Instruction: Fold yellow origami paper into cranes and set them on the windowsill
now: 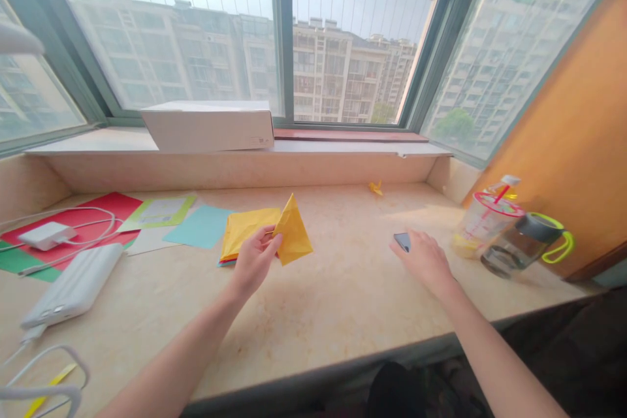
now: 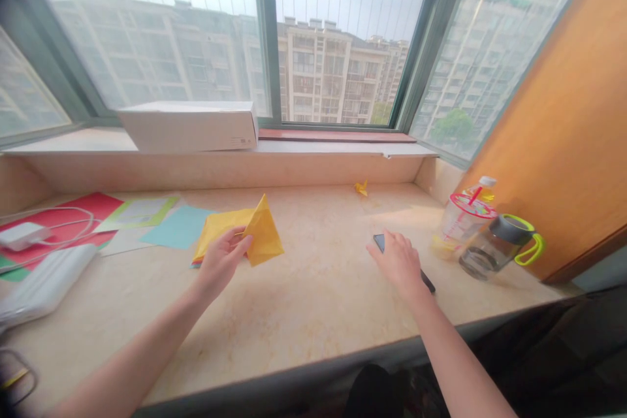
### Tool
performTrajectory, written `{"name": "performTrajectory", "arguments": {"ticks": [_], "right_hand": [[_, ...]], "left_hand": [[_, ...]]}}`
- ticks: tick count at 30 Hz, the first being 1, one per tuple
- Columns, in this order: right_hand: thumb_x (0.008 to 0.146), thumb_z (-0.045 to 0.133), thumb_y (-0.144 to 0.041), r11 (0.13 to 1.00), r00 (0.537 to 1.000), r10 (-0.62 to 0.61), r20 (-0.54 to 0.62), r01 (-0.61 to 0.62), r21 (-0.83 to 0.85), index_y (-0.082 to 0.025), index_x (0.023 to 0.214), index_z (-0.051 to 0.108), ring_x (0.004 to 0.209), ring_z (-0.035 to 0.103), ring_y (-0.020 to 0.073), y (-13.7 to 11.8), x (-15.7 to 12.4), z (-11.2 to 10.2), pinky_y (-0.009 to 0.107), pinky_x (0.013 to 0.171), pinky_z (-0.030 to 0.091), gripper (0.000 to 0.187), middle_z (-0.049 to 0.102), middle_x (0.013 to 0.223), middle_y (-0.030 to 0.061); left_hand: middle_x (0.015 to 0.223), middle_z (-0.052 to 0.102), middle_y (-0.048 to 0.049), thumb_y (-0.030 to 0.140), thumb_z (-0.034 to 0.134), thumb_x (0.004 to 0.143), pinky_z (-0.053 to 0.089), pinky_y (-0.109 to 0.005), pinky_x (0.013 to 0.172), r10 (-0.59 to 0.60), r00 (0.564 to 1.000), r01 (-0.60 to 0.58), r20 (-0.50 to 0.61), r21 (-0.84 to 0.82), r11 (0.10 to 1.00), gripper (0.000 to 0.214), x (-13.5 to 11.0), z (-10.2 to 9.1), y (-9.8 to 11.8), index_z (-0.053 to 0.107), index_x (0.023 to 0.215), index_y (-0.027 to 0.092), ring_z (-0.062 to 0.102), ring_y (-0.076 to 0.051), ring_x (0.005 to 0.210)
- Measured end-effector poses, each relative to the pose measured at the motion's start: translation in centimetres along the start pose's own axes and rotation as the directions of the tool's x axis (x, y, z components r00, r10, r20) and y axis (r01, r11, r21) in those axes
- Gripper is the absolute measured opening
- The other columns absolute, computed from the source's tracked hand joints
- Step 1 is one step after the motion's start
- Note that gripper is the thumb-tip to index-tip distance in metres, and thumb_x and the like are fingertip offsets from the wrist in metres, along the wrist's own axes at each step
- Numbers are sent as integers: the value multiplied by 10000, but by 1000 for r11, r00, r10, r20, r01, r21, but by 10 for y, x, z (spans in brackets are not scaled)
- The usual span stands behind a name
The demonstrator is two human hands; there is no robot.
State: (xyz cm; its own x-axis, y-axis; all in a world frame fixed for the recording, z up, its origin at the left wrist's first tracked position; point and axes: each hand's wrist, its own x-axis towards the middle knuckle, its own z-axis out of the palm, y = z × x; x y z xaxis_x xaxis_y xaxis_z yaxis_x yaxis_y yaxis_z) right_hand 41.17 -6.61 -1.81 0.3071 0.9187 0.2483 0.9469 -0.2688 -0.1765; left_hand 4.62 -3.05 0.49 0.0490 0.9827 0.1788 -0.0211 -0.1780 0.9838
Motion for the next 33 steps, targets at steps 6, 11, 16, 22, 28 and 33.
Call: {"name": "performTrajectory", "arguments": {"ticks": [6,11,16,22,28,33], "right_hand": [[850,569,-477,997,995,48,92,-41,-68,-144,1330,513,1111,590,312,49,-9,5,383,881,424,587,655,1150,177],[830,586,-470,999,995,46,88,-47,3,-159,1260,565,1020,637,308,48,-7,5,371,824,436,531,697,1076,150],[821,606,-433,997,997,74,-17,-74,32,-144,1251,555,1009,633,316,44,-11,7,377,824,438,521,704,1070,152],[808,624,-454,991,992,126,-19,-125,49,-122,1265,520,971,630,326,42,-12,7,382,800,445,573,705,1022,159],[804,632,-456,988,990,140,-29,-138,64,-116,1283,497,993,615,353,44,-11,10,414,825,451,603,695,1049,171],[824,625,-447,989,992,107,-66,-100,106,-121,1384,403,1068,591,394,43,-17,12,492,865,456,685,650,1149,212]], "left_hand": [[952,739,-90,431,710,752,572,-325,756,70,997,-72,32,83,994,360,-12,8,8,675,991,164,708,-240,853],[790,735,-43,385,757,682,562,-265,594,222,975,-197,-33,345,918,244,-17,5,1,722,840,202,690,-216,712],[836,739,-47,416,755,693,578,-278,677,221,969,-190,-112,236,953,319,-16,7,3,679,921,206,695,-209,740],[907,739,-56,501,765,658,580,-284,695,41,980,-7,-196,169,986,419,-11,11,6,656,933,204,703,-240,821],[825,730,-28,500,780,640,573,-268,662,27,987,5,-157,202,979,401,-13,11,-4,666,909,225,690,-220,747],[764,722,-20,511,797,613,570,-274,622,-4,993,31,-121,222,975,402,-14,14,-7,667,884,245,687,-231,710]]}}
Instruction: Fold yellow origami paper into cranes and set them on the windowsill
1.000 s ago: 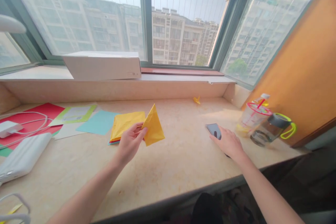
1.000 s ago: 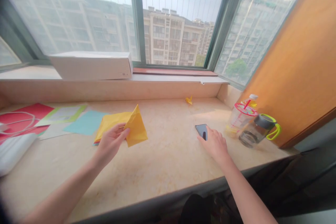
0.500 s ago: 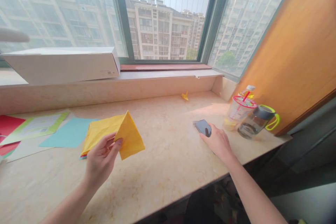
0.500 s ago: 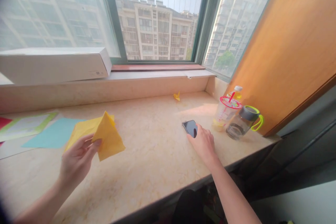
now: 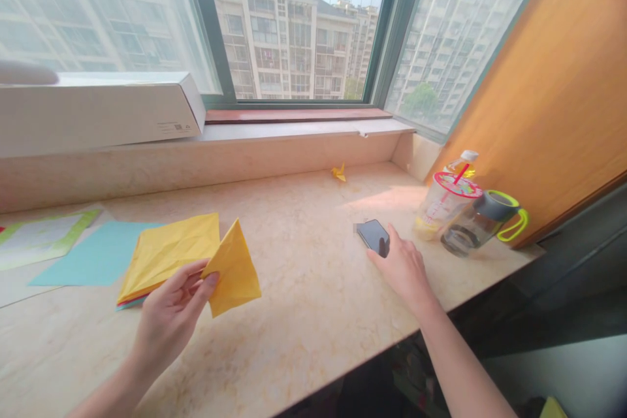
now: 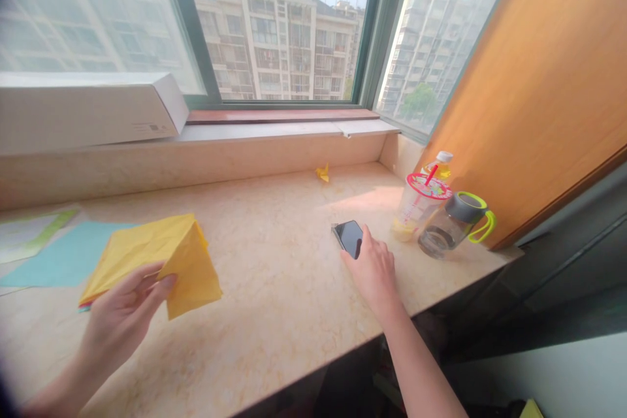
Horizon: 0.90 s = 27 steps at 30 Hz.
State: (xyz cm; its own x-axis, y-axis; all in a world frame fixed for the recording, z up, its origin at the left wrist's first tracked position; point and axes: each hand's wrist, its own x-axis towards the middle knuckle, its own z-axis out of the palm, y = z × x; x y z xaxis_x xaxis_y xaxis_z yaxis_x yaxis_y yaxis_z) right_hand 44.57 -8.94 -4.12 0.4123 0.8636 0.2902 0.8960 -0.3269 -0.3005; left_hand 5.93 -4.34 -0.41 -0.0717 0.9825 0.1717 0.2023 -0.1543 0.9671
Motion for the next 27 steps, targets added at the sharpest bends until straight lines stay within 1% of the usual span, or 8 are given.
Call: {"name": "performTrajectory", "arguments": {"ticks": [6,8,12,15,19,23,25,27], "right_hand": [[867,625,-373,855,909,-349,-226,408,321,-313,1470,288,1315,416,394,-78,-30,-8,605,1003,382,694,386,1480,153],[856,650,-309,689,786,-588,-193,611,389,-326,1475,285,1336,402,356,-118,-37,-17,562,1043,386,719,351,1510,127],[850,677,-289,338,396,-909,-130,882,328,-269,1385,422,1437,254,275,-174,-34,-22,447,1147,301,593,278,1562,104],[927,580,-275,237,279,-950,-141,937,258,-261,1326,476,1449,236,226,-190,-26,-8,419,1147,296,413,302,1561,81],[971,504,-278,218,258,-950,-175,951,217,-266,1317,500,1435,274,189,-191,-25,5,383,1156,282,346,367,1534,56],[960,519,-335,200,257,-950,-178,937,288,-280,1280,544,1403,345,199,-162,-24,-13,417,1165,268,326,458,1477,39],[964,509,-316,306,370,-917,-151,894,327,-271,1222,589,1347,432,203,-129,-16,-24,438,1150,291,273,560,1386,39],[987,453,-287,495,556,-825,-100,798,344,-257,1172,620,1267,525,205,-87,-1,-29,458,1120,328,251,652,1268,35]], "left_hand": [[732,721,-26,530,790,628,554,-283,572,-113,992,113,63,4,994,542,3,3,0,632,1034,208,676,-226,656],[719,715,-21,510,775,665,547,-282,576,-144,985,145,93,2,989,580,6,3,-1,609,1112,182,658,-203,615],[705,700,2,438,789,686,534,-243,569,-208,969,227,137,-147,963,598,11,2,-3,577,1173,163,629,-155,586],[750,714,-10,390,814,668,525,-208,553,-263,949,303,174,-267,915,535,12,1,-3,607,1112,177,632,-136,596],[800,735,-15,367,834,648,533,-200,555,-289,934,342,210,-299,891,469,12,3,-3,621,1032,202,659,-144,625],[839,750,-12,408,829,647,561,-228,597,-296,933,338,203,-219,915,484,12,1,-8,606,1030,214,689,-173,663],[879,757,-13,449,808,665,570,-248,623,-307,932,339,191,-166,926,505,13,-2,-12,594,1066,227,703,-190,698],[898,761,-7,489,784,683,575,-268,658,-314,936,335,158,-128,934,507,13,-5,-13,591,1082,243,708,-203,731]]}}
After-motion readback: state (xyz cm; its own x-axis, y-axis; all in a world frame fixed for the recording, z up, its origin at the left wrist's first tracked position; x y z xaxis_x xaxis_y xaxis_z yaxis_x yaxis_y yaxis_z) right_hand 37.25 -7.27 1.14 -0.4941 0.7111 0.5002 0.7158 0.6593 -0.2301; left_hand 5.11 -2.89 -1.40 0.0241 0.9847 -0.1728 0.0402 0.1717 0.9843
